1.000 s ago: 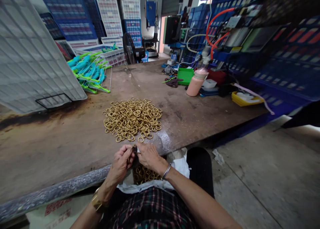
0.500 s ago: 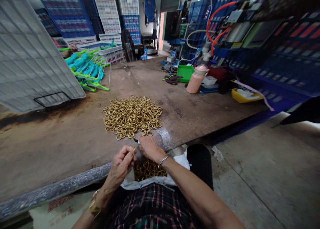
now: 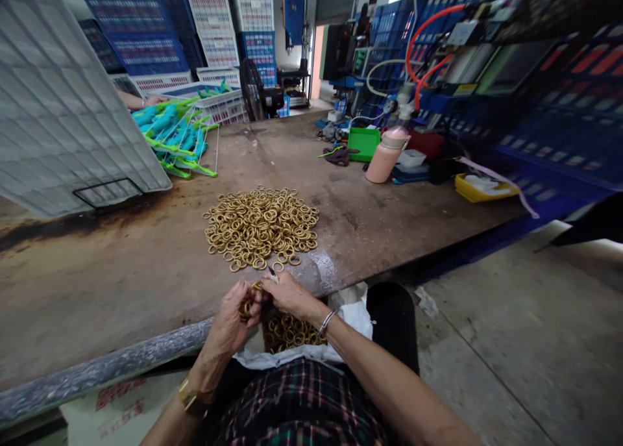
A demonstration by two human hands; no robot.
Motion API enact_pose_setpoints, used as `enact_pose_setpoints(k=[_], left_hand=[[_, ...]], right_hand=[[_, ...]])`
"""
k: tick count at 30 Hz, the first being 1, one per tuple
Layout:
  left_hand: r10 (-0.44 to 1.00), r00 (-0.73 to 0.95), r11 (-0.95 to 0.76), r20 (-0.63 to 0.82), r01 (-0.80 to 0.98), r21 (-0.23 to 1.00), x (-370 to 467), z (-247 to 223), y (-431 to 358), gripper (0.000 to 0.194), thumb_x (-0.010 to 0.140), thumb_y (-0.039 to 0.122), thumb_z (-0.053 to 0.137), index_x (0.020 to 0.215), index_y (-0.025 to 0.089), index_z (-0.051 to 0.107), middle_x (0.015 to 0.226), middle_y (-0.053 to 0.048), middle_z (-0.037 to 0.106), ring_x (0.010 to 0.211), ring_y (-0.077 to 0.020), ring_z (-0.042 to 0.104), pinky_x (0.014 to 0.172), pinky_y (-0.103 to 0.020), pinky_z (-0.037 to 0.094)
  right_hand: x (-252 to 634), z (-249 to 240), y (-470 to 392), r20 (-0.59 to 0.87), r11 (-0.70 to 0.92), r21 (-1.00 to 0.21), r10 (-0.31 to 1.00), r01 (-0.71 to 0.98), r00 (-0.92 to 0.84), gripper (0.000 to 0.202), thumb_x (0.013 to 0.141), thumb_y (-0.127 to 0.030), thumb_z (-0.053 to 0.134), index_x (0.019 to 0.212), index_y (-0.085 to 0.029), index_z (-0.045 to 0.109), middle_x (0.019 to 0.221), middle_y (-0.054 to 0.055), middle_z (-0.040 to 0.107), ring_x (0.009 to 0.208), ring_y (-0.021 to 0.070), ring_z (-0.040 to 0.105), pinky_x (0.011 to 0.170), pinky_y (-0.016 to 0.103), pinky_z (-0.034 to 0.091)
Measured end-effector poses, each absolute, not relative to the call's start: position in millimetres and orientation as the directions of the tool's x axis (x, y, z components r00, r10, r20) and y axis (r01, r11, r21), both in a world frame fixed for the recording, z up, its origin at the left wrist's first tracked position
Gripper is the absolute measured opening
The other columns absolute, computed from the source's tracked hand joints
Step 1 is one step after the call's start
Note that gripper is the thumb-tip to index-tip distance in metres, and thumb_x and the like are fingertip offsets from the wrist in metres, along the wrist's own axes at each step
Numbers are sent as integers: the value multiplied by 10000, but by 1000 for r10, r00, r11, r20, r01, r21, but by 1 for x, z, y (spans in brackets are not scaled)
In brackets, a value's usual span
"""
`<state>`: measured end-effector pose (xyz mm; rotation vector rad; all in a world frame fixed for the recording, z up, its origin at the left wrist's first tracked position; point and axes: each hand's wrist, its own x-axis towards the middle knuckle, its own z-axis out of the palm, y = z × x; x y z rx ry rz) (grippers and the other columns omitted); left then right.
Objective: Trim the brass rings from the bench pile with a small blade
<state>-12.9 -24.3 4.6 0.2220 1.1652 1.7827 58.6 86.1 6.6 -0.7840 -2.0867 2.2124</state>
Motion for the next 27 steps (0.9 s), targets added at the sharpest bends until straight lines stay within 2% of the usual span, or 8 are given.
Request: enact_pose_setpoints(k=[3,6,9,14,17,20,24,27], left_hand=[[749,-551,-49,-367,-599,799,-12,2,-24,346,670,443,658,682,154,468,603,41,518,410,-19,383,349,-128,228],[718,-573,-54,-396,-613,788,-12,0,-24,367,626,432,694,671,166,446,580,51,520,409,-24,399,355,-129,239],[696,-581,-56,-422,-630,775,-11,1,-23,383,599,418,715,742,180,452,577,52,538,408,-34,416,357,-130,242],[732,-552,-34,-401,-617,787,-9,5,-23,375,632,432,690,815,180,479,577,62,514,395,-27,390,353,-129,223],[717,-600,-55,-355,-557,829,-9,2,-22,364,641,456,678,778,178,487,551,72,481,394,-27,377,359,-135,229],[668,-686,-50,-288,-428,902,-9,-4,-22,347,671,482,643,773,180,505,502,82,457,377,-33,353,362,-145,240],[657,-726,3,-202,-265,964,-8,-9,-24,318,714,482,598,762,172,545,489,72,461,389,-45,355,374,-159,262],[700,-688,13,-190,-254,967,-9,-8,-25,308,726,474,587,745,168,554,524,56,489,409,-46,365,381,-161,269]], right_hand=[[57,5,86,-245,-37,-967,426,254,-871,118,754,-274,439,690,-184,479,529,-64,453,429,63,339,419,180,269],[57,8,89,-46,201,-962,545,183,-837,102,755,-244,459,712,-172,517,634,-35,513,598,92,445,567,196,355],[59,12,90,86,387,-910,527,148,-845,118,781,-224,445,741,-170,543,684,-20,539,672,113,478,652,225,367],[61,17,89,149,484,-869,451,101,-880,131,813,-212,432,802,-170,556,723,-7,564,686,115,496,660,228,368],[60,19,87,126,429,-895,499,118,-858,127,814,-236,444,813,-177,556,720,-16,558,680,108,491,650,220,372],[59,16,85,-13,248,-951,563,184,-826,171,819,-289,441,715,-178,519,585,-43,495,563,90,453,559,199,363],[59,4,80,-268,-81,-961,498,263,-825,319,831,-417,395,604,-195,422,438,-80,376,353,55,298,370,189,245],[58,-2,78,-352,-227,-934,440,277,-826,299,812,-437,403,625,-204,405,421,-101,336,301,45,223,321,192,178]])
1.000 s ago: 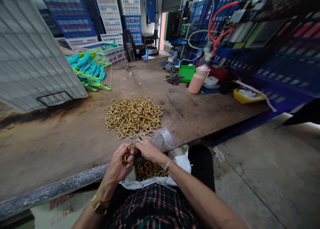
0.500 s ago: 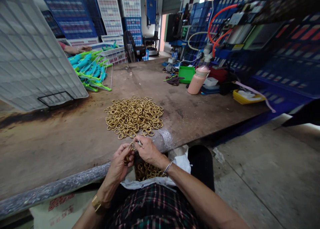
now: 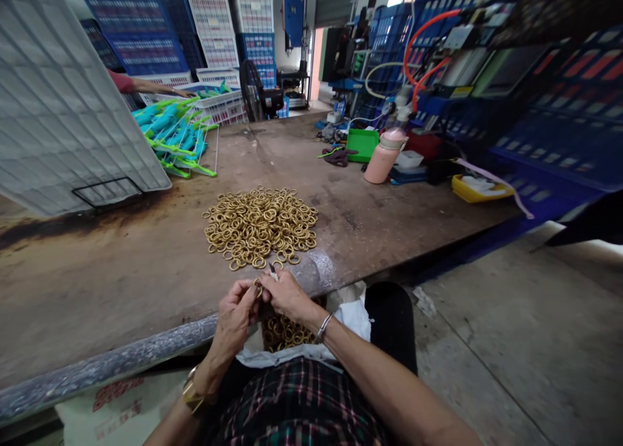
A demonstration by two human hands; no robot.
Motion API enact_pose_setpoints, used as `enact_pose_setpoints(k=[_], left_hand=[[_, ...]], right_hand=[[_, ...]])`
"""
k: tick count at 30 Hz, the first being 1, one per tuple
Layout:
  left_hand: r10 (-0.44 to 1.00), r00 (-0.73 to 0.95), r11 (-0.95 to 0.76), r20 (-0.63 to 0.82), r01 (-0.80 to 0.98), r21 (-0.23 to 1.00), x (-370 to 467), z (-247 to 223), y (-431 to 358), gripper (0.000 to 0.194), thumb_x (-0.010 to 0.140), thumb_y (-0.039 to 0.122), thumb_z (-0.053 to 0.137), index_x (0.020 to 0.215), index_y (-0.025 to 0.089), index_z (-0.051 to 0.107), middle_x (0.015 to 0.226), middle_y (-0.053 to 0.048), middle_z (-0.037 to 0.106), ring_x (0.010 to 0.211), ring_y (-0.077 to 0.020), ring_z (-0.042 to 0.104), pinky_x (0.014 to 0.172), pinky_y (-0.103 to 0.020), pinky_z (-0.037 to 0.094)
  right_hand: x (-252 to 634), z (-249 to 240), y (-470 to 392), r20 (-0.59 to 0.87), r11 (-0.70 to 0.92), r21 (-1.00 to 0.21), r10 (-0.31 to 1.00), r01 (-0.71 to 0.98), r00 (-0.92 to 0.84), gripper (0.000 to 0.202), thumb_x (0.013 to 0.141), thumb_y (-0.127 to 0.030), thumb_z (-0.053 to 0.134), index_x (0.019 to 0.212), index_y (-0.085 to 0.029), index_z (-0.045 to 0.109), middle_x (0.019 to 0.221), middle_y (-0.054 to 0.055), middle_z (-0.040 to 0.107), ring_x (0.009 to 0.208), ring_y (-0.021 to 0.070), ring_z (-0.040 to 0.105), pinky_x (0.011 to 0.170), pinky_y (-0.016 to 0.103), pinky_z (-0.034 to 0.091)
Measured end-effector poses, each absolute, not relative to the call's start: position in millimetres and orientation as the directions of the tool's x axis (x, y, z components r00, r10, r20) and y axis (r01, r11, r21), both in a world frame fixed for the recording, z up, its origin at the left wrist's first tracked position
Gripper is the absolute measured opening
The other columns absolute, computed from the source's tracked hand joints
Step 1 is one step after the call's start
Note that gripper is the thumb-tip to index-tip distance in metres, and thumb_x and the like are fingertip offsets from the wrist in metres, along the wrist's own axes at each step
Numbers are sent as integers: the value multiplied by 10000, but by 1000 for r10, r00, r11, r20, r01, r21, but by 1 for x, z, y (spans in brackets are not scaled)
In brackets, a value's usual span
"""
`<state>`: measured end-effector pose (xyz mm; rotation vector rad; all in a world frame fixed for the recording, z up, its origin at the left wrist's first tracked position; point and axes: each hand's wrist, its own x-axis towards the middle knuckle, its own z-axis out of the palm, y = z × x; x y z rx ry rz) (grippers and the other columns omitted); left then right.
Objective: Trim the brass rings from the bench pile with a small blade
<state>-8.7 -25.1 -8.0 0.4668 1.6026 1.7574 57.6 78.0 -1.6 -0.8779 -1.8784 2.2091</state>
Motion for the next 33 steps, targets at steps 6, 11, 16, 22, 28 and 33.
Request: enact_pose_setpoints(k=[6,11,16,22,28,33], left_hand=[[769,-562,10,-306,-467,884,-12,-3,-28,299,710,439,622,794,169,526,628,36,542,412,-28,365,358,-145,233],[761,-550,-22,-344,-552,834,-12,-2,-28,319,684,440,647,829,187,516,592,60,512,406,-27,382,355,-136,231],[740,-583,-50,-335,-544,837,-12,-3,-28,306,680,417,659,803,182,507,573,66,506,399,-22,377,352,-127,232],[742,-595,-26,-309,-486,874,-11,-4,-27,295,700,421,636,790,163,524,579,55,514,404,-25,377,353,-137,255],[756,-556,12,-345,-515,857,-11,-2,-27,310,701,442,628,768,164,507,577,57,501,408,-24,369,355,-134,246],[765,-538,12,-353,-536,844,-13,-1,-25,336,674,458,645,728,167,486,552,59,502,387,-23,357,348,-136,227]], right_hand=[[56,9,81,-199,-8,-974,514,228,-835,96,753,-276,476,729,-184,474,532,-69,483,446,64,420,449,177,326],[60,20,84,-21,310,-928,507,206,-862,127,766,-266,480,714,-168,543,623,-31,533,604,99,472,581,208,365],[59,15,84,-32,272,-943,504,194,-863,204,813,-303,427,710,-165,536,622,-26,543,594,99,475,581,209,365],[54,11,84,-94,183,-956,556,231,-826,159,758,-276,463,653,-162,500,552,-52,476,527,80,413,513,189,325],[53,17,84,-37,254,-942,570,219,-821,161,739,-263,471,614,-165,495,535,-57,444,526,75,380,499,183,294],[54,16,84,-24,293,-929,558,225,-829,161,752,-260,460,633,-163,510,541,-55,448,528,78,380,507,188,293]])
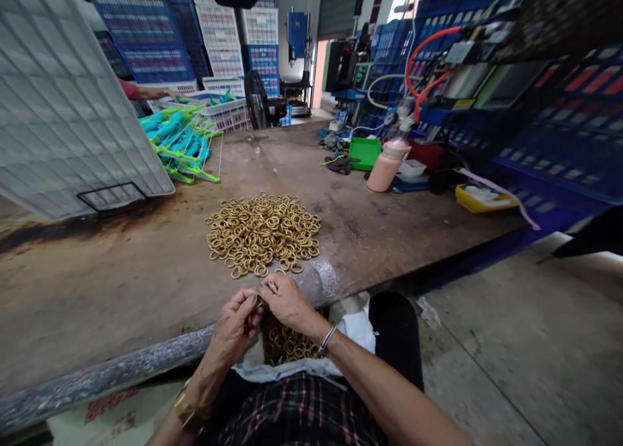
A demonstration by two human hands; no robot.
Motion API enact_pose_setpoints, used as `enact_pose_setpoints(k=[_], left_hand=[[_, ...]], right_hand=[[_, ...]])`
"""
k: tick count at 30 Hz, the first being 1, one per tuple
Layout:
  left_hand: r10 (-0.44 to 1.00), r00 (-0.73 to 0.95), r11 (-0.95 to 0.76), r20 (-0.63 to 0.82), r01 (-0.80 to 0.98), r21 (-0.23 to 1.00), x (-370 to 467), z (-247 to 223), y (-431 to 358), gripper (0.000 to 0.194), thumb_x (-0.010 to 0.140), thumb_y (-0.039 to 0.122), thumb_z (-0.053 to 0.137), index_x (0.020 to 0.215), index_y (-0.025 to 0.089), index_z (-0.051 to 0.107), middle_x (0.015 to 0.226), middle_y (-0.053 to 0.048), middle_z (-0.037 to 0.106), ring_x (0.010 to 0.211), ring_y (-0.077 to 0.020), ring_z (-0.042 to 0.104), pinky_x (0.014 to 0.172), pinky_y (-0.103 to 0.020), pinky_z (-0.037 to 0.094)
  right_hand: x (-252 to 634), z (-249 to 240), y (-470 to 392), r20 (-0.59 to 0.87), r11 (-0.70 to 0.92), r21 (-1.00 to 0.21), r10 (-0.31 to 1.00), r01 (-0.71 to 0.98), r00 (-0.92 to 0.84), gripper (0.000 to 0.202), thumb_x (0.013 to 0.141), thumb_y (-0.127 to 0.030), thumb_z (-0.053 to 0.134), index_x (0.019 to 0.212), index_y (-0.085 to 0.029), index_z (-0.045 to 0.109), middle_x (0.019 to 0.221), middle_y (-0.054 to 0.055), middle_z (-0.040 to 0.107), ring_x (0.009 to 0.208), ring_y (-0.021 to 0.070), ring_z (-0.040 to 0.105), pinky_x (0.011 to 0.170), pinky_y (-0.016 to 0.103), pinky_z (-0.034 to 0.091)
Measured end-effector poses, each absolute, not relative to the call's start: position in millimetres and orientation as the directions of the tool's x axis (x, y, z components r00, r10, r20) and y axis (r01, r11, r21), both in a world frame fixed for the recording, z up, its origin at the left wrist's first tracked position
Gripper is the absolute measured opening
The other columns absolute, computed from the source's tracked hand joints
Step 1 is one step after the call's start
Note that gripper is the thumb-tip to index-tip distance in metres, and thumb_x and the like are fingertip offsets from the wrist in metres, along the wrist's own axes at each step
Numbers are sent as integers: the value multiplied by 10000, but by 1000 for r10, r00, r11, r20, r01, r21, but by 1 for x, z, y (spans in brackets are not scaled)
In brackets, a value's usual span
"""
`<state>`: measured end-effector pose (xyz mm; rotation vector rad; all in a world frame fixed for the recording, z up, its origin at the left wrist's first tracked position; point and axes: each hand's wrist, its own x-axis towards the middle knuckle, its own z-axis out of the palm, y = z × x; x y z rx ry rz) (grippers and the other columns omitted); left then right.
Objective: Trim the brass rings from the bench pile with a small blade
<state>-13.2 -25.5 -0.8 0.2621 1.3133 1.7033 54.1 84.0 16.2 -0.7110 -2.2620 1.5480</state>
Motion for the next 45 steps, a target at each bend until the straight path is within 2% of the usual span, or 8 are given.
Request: enact_pose_setpoints(k=[11,13,17,20,32,39,42,45], left_hand=[[810,-475,-47,-344,-637,769,-13,2,-30,293,698,398,644,733,181,451,581,53,521,414,-30,394,378,-141,241],[800,-496,-64,-337,-629,775,-13,1,-30,302,694,405,648,746,188,445,583,54,526,415,-35,401,376,-141,244],[779,-541,-61,-316,-567,821,-13,-2,-30,309,702,427,636,749,186,448,562,61,502,400,-31,372,365,-137,230],[781,-564,-59,-268,-494,867,-12,-6,-30,302,729,448,601,740,183,456,526,73,458,389,-31,341,363,-140,232],[736,-635,-23,-235,-371,928,-10,-9,-32,318,736,487,566,733,185,463,511,78,448,384,-38,344,354,-143,241],[706,-683,-10,-186,-272,962,-8,0,-35,342,680,488,626,652,172,499,508,59,462,413,-48,353,394,-162,264],[765,-608,53,-212,-269,962,2,12,-45,321,703,464,618,629,168,517,486,54,443,417,-52,350,405,-167,264],[879,-385,155,-283,-330,931,18,17,-55,291,727,429,605,642,162,529,521,31,490,428,-52,372,404,-170,263]], right_hand=[[58,16,83,-14,321,-921,539,221,-842,197,835,-240,377,768,-154,541,573,-45,461,530,86,427,522,186,325],[61,12,84,32,444,-861,535,249,-844,185,839,-200,369,815,-158,547,600,-31,490,551,95,445,544,196,323],[67,6,82,69,742,-610,399,278,-914,153,745,-91,428,802,-163,551,655,5,547,591,119,453,571,225,287],[67,7,79,15,823,-479,356,306,-934,216,686,-63,428,837,-155,552,699,29,581,606,131,464,575,238,267],[62,15,72,-125,840,-353,394,412,-910,268,767,-93,363,974,-146,525,842,80,628,722,163,552,616,255,310],[65,13,74,-139,854,-374,334,361,-932,237,723,-92,413,921,-127,540,741,74,634,635,153,555,567,246,302],[70,8,82,-157,846,-345,374,406,-914,230,732,-84,421,931,-116,532,738,74,633,626,145,557,548,238,290],[74,5,93,-165,818,-266,482,510,-860,246,748,-65,407,967,-109,508,751,80,638,640,151,570,558,239,296]])
